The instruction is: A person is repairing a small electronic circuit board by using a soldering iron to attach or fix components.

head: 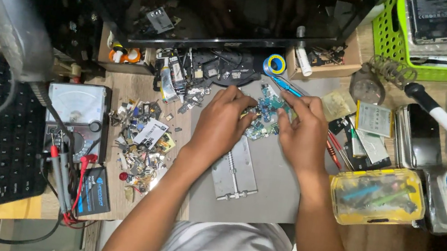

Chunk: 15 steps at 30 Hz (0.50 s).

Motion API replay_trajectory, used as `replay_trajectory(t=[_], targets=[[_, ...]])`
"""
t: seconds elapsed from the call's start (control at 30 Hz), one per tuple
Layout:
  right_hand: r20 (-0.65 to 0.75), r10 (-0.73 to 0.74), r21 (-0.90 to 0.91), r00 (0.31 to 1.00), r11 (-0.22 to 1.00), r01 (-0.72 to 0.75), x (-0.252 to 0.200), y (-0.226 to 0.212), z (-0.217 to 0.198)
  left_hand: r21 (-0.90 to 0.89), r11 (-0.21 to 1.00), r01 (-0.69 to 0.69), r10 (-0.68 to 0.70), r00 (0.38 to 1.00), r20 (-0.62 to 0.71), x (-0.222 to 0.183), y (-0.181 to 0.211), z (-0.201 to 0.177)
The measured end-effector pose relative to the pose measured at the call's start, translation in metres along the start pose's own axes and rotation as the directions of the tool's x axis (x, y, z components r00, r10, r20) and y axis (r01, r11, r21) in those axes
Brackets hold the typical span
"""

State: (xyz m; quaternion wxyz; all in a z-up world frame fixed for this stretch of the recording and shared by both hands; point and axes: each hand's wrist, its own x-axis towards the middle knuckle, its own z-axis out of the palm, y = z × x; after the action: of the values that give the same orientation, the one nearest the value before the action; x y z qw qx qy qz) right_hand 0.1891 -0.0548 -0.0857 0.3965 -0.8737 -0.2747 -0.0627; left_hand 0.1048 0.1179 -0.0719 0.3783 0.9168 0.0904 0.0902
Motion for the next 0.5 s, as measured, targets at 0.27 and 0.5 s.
replay_trajectory(t=[0.27,0.5], targets=[[-0.037,-0.019,0.012,0.999,1.0,0.02,0.003,-0.001,-0.001,0.001,1.0,0.007,-0.007,1.0,-0.006,-0.002,0.001,-0.003],[-0.027,-0.006,0.063,1.0,0.998,0.008,0.005,-0.009,-0.006,0.041,0.999,-0.024,0.024,1.0,-0.006,0.011,0.011,0.005]])
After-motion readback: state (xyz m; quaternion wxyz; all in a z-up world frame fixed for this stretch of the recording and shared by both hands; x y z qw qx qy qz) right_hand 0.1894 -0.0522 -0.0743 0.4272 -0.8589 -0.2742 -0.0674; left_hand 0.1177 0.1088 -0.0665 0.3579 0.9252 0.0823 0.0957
